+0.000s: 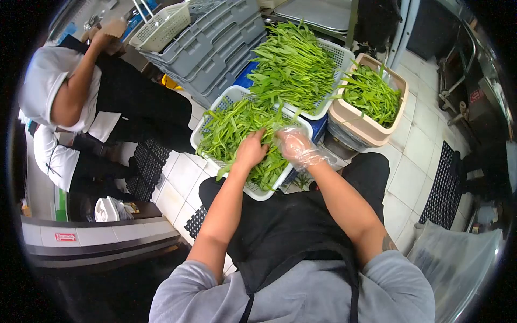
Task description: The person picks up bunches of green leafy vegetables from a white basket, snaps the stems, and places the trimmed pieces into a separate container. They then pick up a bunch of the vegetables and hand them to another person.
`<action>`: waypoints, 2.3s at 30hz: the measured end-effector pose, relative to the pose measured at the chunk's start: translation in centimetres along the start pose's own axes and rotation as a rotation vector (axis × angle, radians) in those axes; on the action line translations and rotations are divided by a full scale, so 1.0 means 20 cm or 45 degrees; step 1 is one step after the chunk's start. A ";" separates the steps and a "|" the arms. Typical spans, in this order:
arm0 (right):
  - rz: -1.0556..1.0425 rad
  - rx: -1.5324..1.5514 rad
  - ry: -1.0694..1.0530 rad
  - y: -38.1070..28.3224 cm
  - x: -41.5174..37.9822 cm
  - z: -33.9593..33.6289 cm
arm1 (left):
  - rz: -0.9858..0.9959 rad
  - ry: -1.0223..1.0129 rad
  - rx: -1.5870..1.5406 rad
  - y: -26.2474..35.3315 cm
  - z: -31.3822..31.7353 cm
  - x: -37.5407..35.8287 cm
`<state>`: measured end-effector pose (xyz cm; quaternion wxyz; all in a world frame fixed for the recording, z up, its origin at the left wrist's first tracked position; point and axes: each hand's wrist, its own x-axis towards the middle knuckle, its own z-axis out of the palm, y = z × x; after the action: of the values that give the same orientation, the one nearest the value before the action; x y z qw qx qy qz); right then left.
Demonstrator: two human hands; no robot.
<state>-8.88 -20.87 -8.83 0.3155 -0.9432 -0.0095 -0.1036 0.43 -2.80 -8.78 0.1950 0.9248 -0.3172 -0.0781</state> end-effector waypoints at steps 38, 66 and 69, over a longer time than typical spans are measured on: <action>0.730 -0.099 -0.107 -0.26 -0.11 -0.28 | -0.262 0.122 -0.617 -0.07 -0.58 -0.09; 0.147 0.558 -0.042 -0.28 0.11 -0.22 | -0.079 -0.060 -0.457 0.14 -0.55 -0.15; 0.216 0.821 -0.063 -0.31 0.09 -0.23 | -0.067 -0.116 -0.593 0.09 -0.50 -0.15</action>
<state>-8.55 -18.69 -1.16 0.6048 -0.7945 0.0293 -0.0457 -0.27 0.82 1.08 0.3863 0.8583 -0.2750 -0.1960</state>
